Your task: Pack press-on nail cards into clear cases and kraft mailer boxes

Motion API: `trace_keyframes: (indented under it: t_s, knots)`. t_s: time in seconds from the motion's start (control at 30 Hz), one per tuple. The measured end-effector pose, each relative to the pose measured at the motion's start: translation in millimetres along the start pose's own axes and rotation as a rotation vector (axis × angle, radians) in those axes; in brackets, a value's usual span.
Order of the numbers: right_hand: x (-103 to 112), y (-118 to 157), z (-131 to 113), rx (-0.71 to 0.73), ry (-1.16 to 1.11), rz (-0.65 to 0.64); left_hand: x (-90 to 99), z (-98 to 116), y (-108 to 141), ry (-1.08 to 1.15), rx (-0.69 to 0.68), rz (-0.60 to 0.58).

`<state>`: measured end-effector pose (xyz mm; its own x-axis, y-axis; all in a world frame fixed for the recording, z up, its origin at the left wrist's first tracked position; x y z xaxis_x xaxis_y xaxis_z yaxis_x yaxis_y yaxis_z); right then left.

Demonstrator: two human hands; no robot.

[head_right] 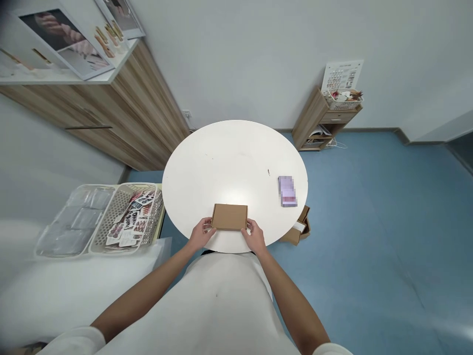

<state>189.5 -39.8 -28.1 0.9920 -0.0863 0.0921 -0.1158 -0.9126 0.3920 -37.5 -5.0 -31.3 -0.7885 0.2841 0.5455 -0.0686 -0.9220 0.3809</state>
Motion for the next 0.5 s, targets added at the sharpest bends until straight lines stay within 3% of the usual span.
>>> trace_keyframes:
  t_s: [0.2, 0.33, 0.5]
  knots:
    - [6.4, 20.0, 17.6, -0.092, 0.11, 0.13, -8.6, -7.3, 3.9, -0.145, 0.049, 0.002]
    - [6.2, 20.2, 13.7, -0.146, 0.245, 0.142, -11.0, -3.9, -5.7, -0.309, 0.019, -0.059]
    - [-9.3, 19.5, 7.0, -0.154, 0.339, 0.109, -15.4, 3.3, -11.2, -0.424, -0.051, -0.134]
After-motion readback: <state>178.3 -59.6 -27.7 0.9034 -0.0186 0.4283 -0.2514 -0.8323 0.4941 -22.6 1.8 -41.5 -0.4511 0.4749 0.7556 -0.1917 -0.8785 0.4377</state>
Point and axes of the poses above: each hand's wrist, its own y-axis away from the middle knuckle, its own x-axis out of the back of the hand, z = x × y, the point moved 7 cm from there along -y, towards the middle knuckle, and after that the axes turned 10 degrees about -y, right-handed, at the moved point
